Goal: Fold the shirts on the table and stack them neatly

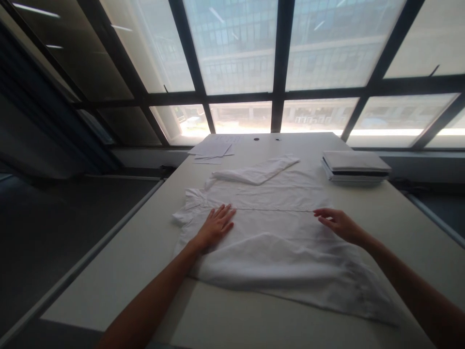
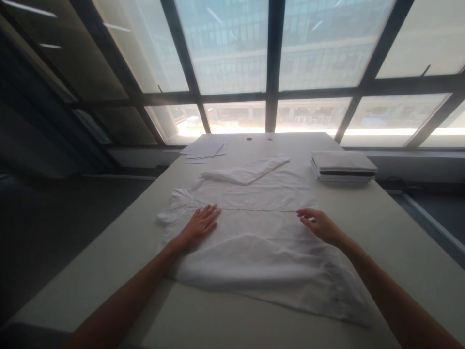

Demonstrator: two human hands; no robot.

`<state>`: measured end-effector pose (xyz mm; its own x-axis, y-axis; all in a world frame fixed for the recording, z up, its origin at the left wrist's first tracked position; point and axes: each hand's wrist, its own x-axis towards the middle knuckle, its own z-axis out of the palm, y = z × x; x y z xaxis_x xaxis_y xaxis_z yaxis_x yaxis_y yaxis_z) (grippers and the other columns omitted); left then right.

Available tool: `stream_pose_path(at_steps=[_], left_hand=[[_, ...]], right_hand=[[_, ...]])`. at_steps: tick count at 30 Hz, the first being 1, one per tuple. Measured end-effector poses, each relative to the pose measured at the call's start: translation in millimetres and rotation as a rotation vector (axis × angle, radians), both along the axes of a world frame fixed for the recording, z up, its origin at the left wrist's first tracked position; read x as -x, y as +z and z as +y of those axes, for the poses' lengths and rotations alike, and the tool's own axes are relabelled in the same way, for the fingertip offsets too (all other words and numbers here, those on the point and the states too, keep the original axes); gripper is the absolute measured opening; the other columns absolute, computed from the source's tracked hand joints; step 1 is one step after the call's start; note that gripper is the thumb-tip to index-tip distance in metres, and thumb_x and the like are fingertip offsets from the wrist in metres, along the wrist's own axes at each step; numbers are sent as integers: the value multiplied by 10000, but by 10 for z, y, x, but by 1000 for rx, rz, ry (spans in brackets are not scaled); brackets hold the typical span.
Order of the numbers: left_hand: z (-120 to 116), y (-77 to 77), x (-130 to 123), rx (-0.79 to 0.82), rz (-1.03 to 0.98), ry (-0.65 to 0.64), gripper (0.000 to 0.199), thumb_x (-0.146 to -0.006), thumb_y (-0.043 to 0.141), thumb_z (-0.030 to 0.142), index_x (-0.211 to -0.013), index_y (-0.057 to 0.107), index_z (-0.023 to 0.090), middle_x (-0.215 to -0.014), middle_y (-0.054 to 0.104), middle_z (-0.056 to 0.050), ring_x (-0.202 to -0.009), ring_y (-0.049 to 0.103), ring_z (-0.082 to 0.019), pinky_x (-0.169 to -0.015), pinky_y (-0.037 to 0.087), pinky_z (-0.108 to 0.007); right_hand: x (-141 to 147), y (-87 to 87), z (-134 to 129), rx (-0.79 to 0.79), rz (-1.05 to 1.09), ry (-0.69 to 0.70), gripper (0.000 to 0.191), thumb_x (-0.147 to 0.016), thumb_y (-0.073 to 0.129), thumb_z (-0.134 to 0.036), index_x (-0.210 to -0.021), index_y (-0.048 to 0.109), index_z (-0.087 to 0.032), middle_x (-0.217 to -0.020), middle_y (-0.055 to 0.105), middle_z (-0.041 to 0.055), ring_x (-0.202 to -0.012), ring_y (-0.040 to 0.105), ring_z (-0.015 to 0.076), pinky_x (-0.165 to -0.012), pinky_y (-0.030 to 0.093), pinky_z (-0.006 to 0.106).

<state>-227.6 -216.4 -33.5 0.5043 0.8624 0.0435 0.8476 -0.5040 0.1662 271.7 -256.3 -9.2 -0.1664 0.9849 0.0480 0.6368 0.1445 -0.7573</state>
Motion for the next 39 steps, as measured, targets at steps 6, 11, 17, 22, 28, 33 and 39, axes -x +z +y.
stream_pose_path(at_steps=[6,11,17,22,28,33,39], left_hand=[[57,-84,47,-43,-4,-10,576,-1037,306,536,-1559,370,301,-1653,266,-49,-1532,209,-290,-1223,154,-553],[89,-124,55,-70,3,-8,575,-1033,311,537,-1557,375,309,-1647,281,-50,-1529,219,-289,-1224,161,-543],[99,-100,41,-57,21,2,577,-1034,306,528,-1557,379,296,-1650,268,-48,-1530,213,-295,-1221,162,-559],[101,-110,45,-56,12,-1,574,-1032,312,528,-1549,396,295,-1649,272,-47,-1529,216,-293,-1224,164,-547],[65,-49,7,-42,-13,13,557,-1027,356,507,-1536,421,291,-1639,296,-56,-1526,224,-302,-1221,174,-563],[63,101,25,58,-57,-17,539,-1013,399,475,-1505,472,268,-1622,332,-72,-1516,250,-318,-1207,207,-601],[47,260,115,133,-212,-64,483,-988,435,415,-1422,579,258,-1543,469,-72,-1478,354,-268,-1222,280,-507]], right_hand=[[-384,113,-935,130,-118,-12,409,-899,602,-524,-1130,742,-217,-1086,742,102,-843,679,232,-791,561,363],[-449,109,-1238,156,-164,-11,415,-895,609,-532,-1146,735,-227,-1061,733,100,-804,666,222,-784,557,357],[-462,123,-1315,252,-109,-33,517,-848,659,-545,-1269,687,-245,-1323,668,113,-1160,640,318,-1024,491,441],[-480,350,-1284,336,83,60,545,-824,670,-589,-1272,700,-279,-1348,659,80,-1223,600,344,-1045,473,463],[-369,536,-1005,276,353,-231,426,-742,631,-658,-825,790,-271,-962,767,114,-942,700,359,-780,575,428],[38,555,-537,142,671,-185,373,-783,588,-540,-972,748,-262,-1126,746,110,-1034,699,338,-864,566,484],[601,676,112,83,999,-88,281,-735,776,-317,-1004,731,-249,-1179,740,64,-1126,678,264,-866,587,369]])
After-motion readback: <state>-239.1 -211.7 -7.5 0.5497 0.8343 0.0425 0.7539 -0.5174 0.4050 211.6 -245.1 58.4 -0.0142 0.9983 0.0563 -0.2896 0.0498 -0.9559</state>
